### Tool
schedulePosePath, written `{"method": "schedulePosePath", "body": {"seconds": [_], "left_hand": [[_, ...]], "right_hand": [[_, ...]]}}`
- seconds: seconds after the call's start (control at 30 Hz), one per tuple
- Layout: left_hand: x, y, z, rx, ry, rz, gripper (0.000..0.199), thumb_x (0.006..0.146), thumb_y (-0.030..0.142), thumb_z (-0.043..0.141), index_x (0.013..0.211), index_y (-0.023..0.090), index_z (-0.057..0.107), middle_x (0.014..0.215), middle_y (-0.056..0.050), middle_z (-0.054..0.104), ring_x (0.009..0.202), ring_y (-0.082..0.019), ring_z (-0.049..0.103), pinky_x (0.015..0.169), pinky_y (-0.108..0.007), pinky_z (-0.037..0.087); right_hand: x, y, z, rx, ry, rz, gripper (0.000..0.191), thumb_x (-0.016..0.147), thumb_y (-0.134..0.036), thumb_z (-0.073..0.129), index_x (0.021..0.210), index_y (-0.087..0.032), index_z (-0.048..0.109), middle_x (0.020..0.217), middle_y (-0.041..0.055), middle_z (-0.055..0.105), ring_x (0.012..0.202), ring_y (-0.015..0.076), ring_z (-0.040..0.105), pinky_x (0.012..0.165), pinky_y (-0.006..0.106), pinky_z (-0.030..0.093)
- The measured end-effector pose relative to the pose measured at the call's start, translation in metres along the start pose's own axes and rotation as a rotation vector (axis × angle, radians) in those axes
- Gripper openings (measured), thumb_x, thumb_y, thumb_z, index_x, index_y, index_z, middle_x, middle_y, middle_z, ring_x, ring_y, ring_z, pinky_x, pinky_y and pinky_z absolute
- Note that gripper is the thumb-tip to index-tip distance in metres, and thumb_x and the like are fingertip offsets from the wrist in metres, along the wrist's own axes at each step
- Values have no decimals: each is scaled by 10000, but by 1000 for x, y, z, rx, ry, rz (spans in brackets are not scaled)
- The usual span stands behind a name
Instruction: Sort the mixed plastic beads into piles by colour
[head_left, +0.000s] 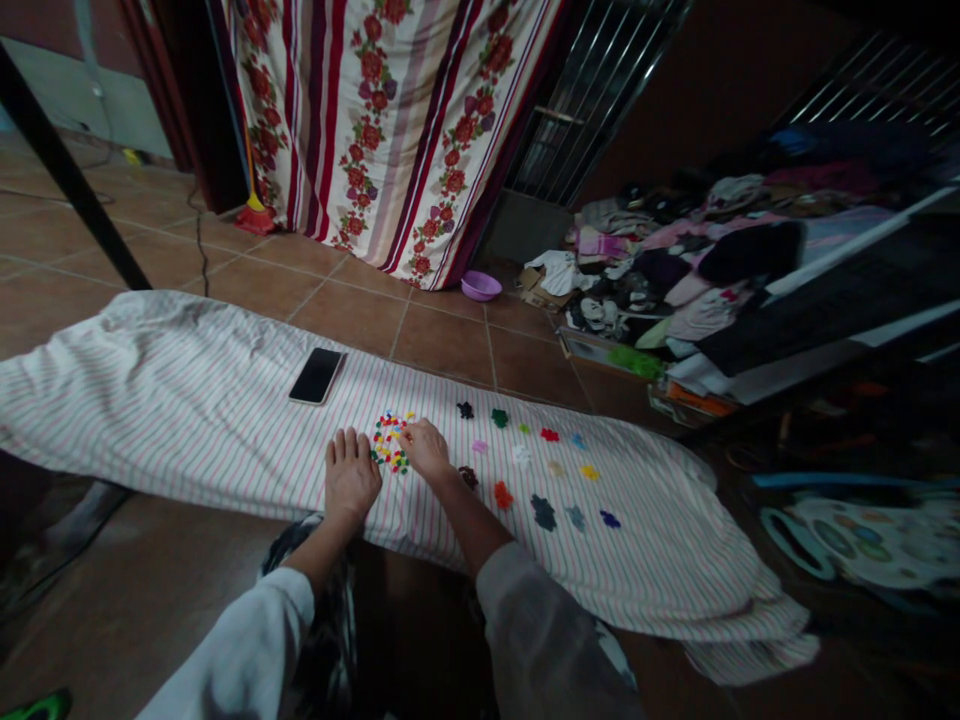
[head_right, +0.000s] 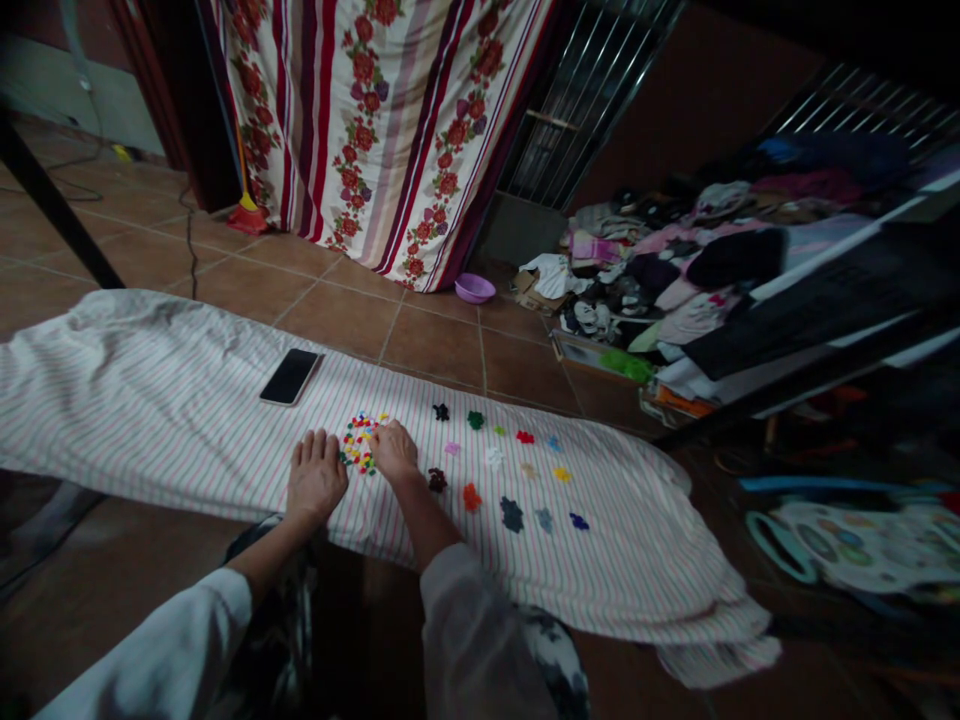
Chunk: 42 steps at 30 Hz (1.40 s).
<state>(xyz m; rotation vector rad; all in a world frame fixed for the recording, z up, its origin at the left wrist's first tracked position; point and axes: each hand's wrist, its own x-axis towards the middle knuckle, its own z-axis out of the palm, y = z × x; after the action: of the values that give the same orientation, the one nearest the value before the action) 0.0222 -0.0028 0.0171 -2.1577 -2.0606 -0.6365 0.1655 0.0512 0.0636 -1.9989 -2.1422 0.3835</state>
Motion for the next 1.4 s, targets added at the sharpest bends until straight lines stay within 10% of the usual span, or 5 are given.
{"method": "schedulePosePath", "body": {"seconds": [1.0, 1.4], "left_hand": [[-2, -1, 0, -8, 37, 22, 472, 852, 242, 383, 1251, 50, 545, 1354, -241, 521, 1339, -370, 404, 1093, -526, 305], [-3, -1, -3, -8, 46, 29, 440, 842, 256, 379, 1203, 80, 559, 1305, -216, 555, 1313, -362, 426, 1065, -522, 335]], "right_hand": [[-14, -16, -6, 109, 101, 40, 129, 868, -227, 506, 944, -209, 609, 962, 46, 691, 919, 170, 610, 805, 261, 425], [-45, 17, -9, 199, 156, 70, 211, 871, -178, 507, 1037, -222, 631, 1018, 35, 692, 994, 165, 602, 874, 256, 424]]}}
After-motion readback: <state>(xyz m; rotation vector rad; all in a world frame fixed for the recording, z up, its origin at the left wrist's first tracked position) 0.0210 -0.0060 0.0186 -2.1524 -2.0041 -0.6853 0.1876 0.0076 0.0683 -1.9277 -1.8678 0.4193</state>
